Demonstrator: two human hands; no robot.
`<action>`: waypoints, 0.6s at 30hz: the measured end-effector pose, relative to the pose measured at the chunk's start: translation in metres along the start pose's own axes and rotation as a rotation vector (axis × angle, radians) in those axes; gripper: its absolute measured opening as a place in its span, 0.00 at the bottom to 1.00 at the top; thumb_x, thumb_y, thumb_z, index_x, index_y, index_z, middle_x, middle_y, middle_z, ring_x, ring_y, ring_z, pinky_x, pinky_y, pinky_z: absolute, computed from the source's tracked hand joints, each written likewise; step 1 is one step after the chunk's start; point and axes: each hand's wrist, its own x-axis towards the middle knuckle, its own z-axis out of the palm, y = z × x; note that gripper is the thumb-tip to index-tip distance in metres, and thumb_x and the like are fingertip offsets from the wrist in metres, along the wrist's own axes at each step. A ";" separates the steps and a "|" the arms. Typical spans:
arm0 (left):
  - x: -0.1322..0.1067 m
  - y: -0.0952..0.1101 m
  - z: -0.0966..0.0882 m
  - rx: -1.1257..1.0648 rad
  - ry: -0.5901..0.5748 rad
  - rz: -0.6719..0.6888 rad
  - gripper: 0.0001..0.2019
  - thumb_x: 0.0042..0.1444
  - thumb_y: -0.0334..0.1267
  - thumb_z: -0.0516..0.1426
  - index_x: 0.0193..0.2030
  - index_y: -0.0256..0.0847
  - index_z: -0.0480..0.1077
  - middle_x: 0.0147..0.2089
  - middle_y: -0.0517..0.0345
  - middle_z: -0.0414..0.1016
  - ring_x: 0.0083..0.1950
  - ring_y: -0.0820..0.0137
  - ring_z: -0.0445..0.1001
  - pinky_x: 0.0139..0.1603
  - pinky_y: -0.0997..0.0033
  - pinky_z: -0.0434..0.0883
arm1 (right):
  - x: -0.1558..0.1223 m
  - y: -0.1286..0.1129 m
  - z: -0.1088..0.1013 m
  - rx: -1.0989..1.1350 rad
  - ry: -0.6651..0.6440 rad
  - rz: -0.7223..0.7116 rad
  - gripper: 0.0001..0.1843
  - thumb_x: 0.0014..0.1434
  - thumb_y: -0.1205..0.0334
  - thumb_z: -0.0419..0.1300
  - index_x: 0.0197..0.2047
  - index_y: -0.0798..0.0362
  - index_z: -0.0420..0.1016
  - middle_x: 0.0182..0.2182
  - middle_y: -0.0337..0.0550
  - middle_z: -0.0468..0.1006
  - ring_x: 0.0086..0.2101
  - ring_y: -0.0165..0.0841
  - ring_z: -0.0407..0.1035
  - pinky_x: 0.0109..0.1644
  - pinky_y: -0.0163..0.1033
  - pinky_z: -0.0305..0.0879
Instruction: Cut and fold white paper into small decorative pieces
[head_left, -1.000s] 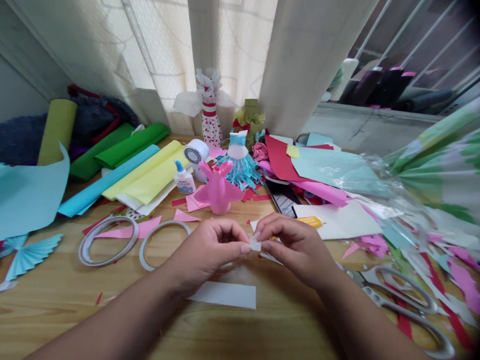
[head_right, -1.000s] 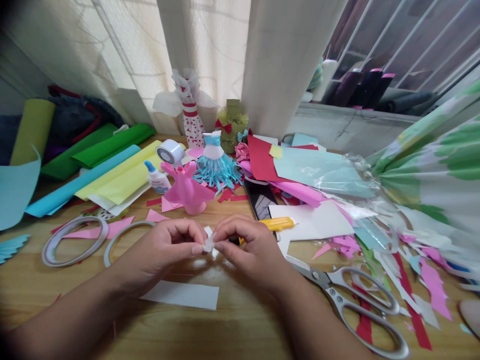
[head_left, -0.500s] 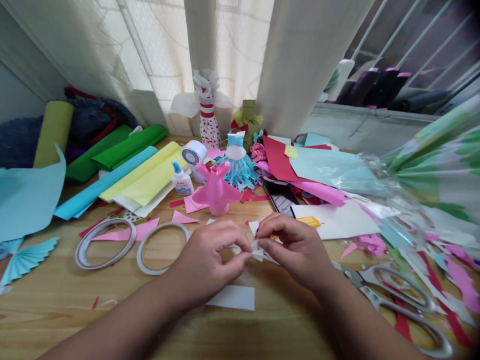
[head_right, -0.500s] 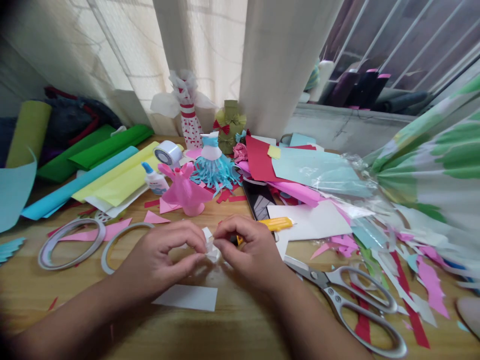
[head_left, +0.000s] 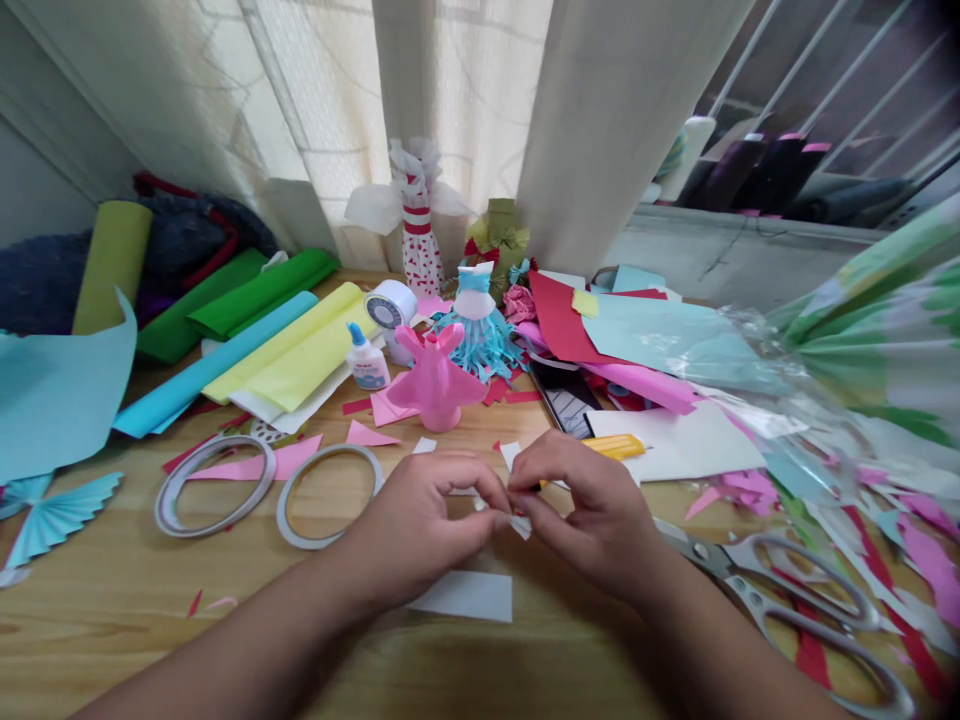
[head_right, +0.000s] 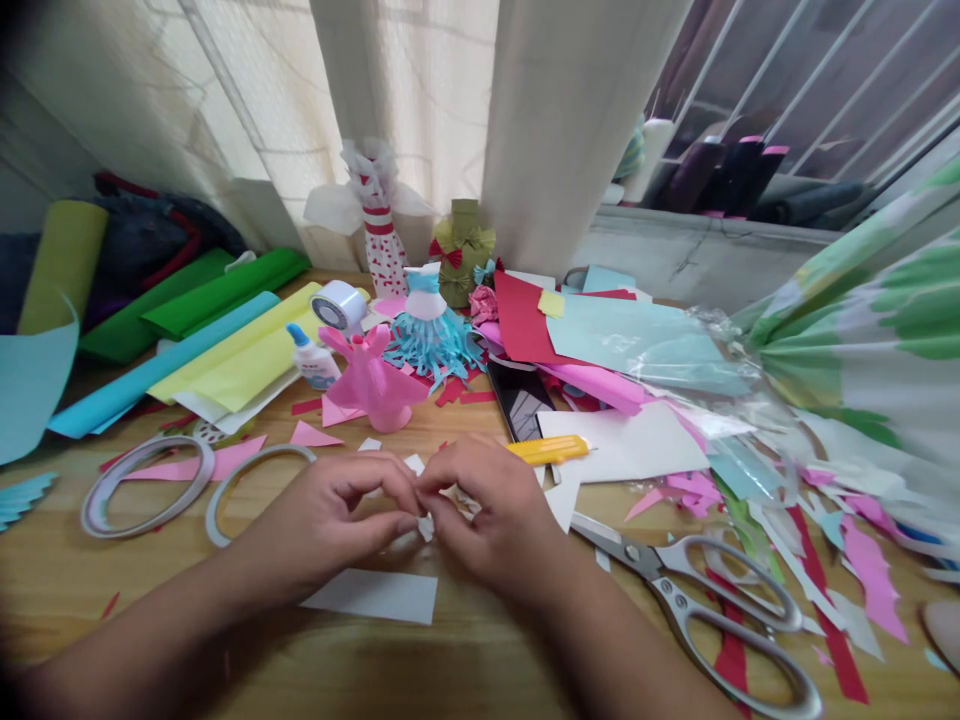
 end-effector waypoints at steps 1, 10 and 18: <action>0.000 0.000 0.000 0.085 0.008 0.095 0.04 0.50 0.27 0.57 0.28 0.37 0.72 0.31 0.59 0.75 0.35 0.71 0.71 0.38 0.72 0.67 | 0.000 0.000 0.000 0.031 -0.027 0.052 0.07 0.54 0.74 0.56 0.31 0.53 0.69 0.26 0.39 0.71 0.29 0.30 0.65 0.35 0.37 0.61; -0.002 -0.005 0.001 0.455 0.004 0.434 0.08 0.54 0.24 0.52 0.29 0.34 0.71 0.31 0.54 0.73 0.35 0.69 0.67 0.37 0.69 0.65 | -0.002 0.006 0.002 0.517 -0.085 0.569 0.03 0.54 0.69 0.56 0.34 0.53 0.68 0.27 0.37 0.68 0.27 0.27 0.63 0.32 0.34 0.61; -0.002 0.005 -0.008 -0.242 -0.075 -0.069 0.03 0.48 0.27 0.59 0.26 0.37 0.72 0.29 0.61 0.74 0.33 0.73 0.71 0.35 0.75 0.66 | -0.002 0.003 -0.013 0.044 -0.062 -0.101 0.20 0.54 0.76 0.55 0.48 0.49 0.72 0.38 0.45 0.72 0.39 0.33 0.68 0.42 0.40 0.66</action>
